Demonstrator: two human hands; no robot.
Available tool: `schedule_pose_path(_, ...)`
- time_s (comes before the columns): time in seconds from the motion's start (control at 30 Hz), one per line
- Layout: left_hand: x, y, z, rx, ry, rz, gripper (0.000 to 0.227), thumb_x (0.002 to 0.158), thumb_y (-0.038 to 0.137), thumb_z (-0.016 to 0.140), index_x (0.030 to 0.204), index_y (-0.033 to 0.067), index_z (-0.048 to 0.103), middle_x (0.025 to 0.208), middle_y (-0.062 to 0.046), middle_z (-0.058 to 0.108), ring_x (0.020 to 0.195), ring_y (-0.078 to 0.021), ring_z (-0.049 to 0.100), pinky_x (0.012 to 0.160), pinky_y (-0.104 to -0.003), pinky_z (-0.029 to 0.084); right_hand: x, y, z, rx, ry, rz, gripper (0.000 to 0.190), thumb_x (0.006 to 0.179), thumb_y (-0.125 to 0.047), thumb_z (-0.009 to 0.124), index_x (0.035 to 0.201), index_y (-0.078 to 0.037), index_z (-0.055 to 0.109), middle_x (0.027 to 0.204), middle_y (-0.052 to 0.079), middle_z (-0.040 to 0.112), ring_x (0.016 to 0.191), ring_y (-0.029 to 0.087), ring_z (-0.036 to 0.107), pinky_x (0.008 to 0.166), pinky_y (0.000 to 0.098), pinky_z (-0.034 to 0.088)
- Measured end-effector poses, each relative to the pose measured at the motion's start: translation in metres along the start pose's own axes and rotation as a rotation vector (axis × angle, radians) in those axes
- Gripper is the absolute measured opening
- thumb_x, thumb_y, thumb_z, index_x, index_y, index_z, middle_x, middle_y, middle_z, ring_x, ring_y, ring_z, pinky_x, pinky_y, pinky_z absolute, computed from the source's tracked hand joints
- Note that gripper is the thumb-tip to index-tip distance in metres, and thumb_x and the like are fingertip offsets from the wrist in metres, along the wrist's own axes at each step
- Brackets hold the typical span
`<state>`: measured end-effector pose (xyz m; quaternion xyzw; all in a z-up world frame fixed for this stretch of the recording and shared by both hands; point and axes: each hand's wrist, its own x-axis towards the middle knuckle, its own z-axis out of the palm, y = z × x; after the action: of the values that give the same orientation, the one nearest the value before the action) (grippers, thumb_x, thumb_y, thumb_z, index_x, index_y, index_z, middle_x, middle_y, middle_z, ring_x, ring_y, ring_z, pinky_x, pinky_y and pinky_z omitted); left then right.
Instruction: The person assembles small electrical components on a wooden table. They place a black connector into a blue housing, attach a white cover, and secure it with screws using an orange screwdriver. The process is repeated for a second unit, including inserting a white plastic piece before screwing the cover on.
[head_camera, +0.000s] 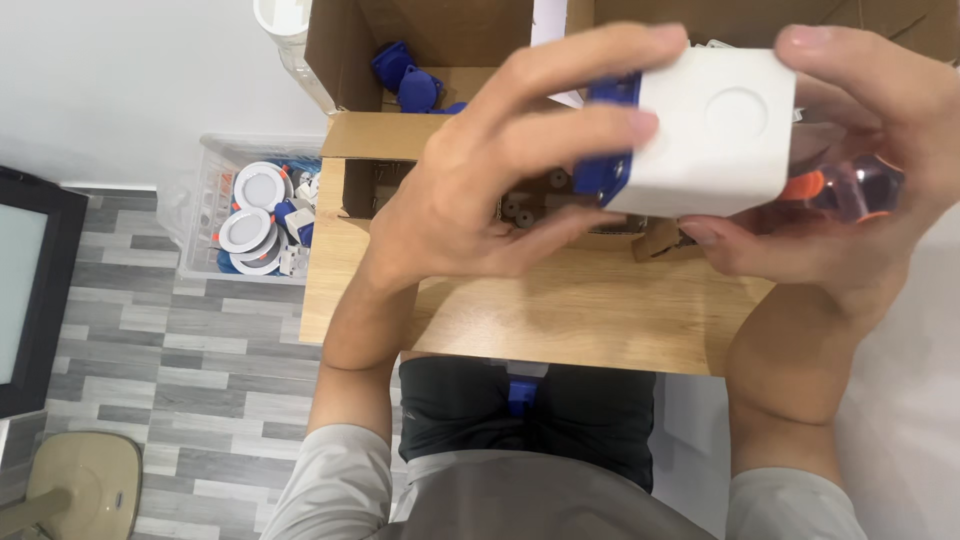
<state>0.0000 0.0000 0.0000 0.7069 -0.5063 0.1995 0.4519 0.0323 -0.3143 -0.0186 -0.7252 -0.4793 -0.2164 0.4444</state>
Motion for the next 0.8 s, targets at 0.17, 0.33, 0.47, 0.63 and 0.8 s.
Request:
schedule_pose_path(0.17, -0.005, 0.012, 0.000, 0.014, 0.056, -0.317, 0.101, 0.103, 0.055, 0.105, 0.169, 0.0209, 0.037, 0.181, -0.009, 0.049, 0.158, -0.0260, 0.068, 0.105, -0.028, 0.084, 0.004, -0.005, 0.007, 0.113, 0.008, -0.018, 0.085, 0.095, 0.015, 0.093, 0.157, 0.005, 0.036, 0.151, 0.049, 0.055, 0.107, 0.040, 0.069, 0.081, 0.0360, 0.054)
schedule_pose_path(0.33, 0.005, 0.016, 0.002, -0.079, -0.013, -0.497, 0.096, 0.096, 0.062, 0.091, 0.166, 0.0262, 0.036, 0.145, -0.007, 0.068, 0.098, -0.0098, 0.074, 0.071, -0.016, 0.075, 0.008, -0.001, 0.007, 0.053, -0.041, -0.157, 0.071, 0.102, -0.018, 0.085, 0.152, 0.003, 0.039, 0.145, 0.051, 0.057, 0.138, 0.062, 0.070, 0.114, 0.0590, 0.061)
schedule_pose_path(0.47, 0.009, 0.020, 0.000, 0.011, 0.049, -0.358, 0.073, 0.105, 0.040, 0.093, 0.157, 0.0120, 0.051, 0.153, -0.010, 0.067, 0.104, -0.0143, 0.069, 0.067, -0.019, 0.069, 0.005, -0.008, 0.005, 0.033, -0.075, -0.079, 0.065, 0.102, 0.005, 0.090, 0.148, 0.002, 0.045, 0.153, 0.057, 0.057, 0.105, 0.042, 0.068, 0.088, 0.0437, 0.055)
schedule_pose_path(0.63, 0.004, 0.023, -0.006, 0.012, 0.045, -0.263, 0.065, 0.115, 0.024, 0.095, 0.161, 0.0100, 0.051, 0.160, -0.019, 0.062, 0.151, -0.0283, 0.068, 0.093, -0.027, 0.079, 0.010, -0.016, 0.007, 0.021, -0.051, -0.061, 0.103, 0.085, -0.029, 0.101, 0.159, 0.007, 0.041, 0.160, 0.049, 0.051, 0.158, 0.059, 0.059, 0.132, 0.0580, 0.057)
schedule_pose_path(0.8, 0.007, 0.018, -0.004, 0.034, 0.072, -0.113, 0.047, 0.111, -0.009, 0.087, 0.149, 0.0031, 0.063, 0.159, -0.023, 0.058, 0.152, -0.0417, 0.068, 0.135, -0.051, 0.063, 0.008, -0.023, 0.011, 0.131, -0.019, 0.077, 0.106, 0.082, -0.043, 0.068, 0.164, 0.014, 0.034, 0.160, 0.043, 0.051, 0.157, 0.063, 0.062, 0.139, 0.0600, 0.054)
